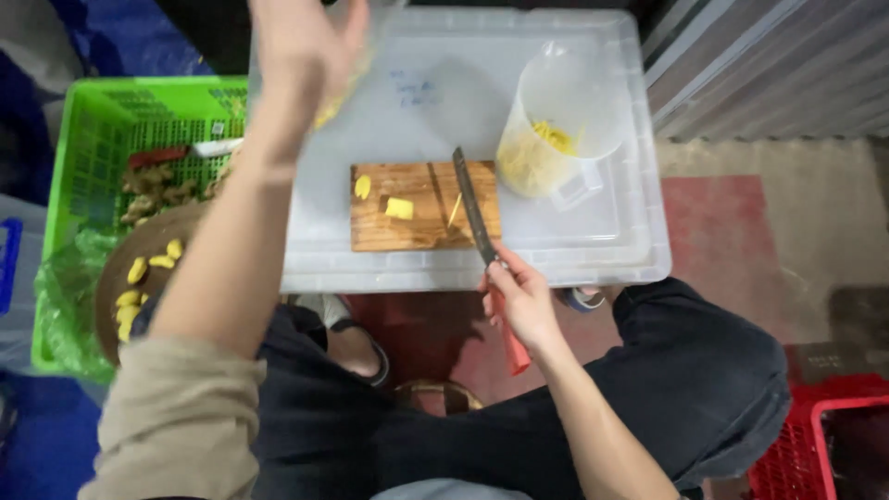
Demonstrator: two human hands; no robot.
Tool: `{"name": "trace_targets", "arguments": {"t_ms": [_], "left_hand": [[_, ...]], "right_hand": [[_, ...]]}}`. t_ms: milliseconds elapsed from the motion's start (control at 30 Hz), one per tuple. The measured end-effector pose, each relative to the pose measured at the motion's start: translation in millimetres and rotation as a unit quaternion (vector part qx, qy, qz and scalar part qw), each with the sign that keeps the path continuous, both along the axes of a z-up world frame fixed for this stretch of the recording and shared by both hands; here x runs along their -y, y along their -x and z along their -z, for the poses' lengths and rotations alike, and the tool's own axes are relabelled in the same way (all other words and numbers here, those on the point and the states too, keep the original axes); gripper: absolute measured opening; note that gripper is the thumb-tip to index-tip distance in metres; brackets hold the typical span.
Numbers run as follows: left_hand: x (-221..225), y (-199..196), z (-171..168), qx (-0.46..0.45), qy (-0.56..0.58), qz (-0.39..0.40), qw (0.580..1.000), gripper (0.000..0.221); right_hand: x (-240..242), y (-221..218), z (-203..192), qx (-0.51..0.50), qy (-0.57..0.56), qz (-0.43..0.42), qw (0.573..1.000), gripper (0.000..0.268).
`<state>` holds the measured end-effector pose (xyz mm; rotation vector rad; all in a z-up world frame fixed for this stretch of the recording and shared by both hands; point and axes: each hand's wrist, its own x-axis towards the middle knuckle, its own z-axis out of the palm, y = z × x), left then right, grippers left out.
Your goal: Slicing ginger into thin strips on a wooden cutting board and placing them into a plastic container.
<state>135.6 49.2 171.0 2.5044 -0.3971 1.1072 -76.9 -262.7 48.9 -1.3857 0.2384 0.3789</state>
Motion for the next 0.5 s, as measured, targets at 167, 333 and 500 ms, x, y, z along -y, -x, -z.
{"name": "trace_targets", "arguments": {"t_ms": [167,333,500], "left_hand": [[19.2,96.8,70.7,-0.168,0.073,0.117,0.976,0.010],[33.5,128.6,162.8,-0.330,-0.030,0.047,0.942,0.059],[38.4,128.0,174.6,-0.287,0.027,0.039,0.957,0.045]], "right_hand": [[-3.8,-0.1,-12.5,-0.001,0.028,-0.012,1.000,0.045],[-13.3,7.5,2.9,-0.012,0.018,-0.049,0.999,0.049],[-2.9,16.7,12.4,-0.021,0.027,-0.070,0.997,0.049]]}}
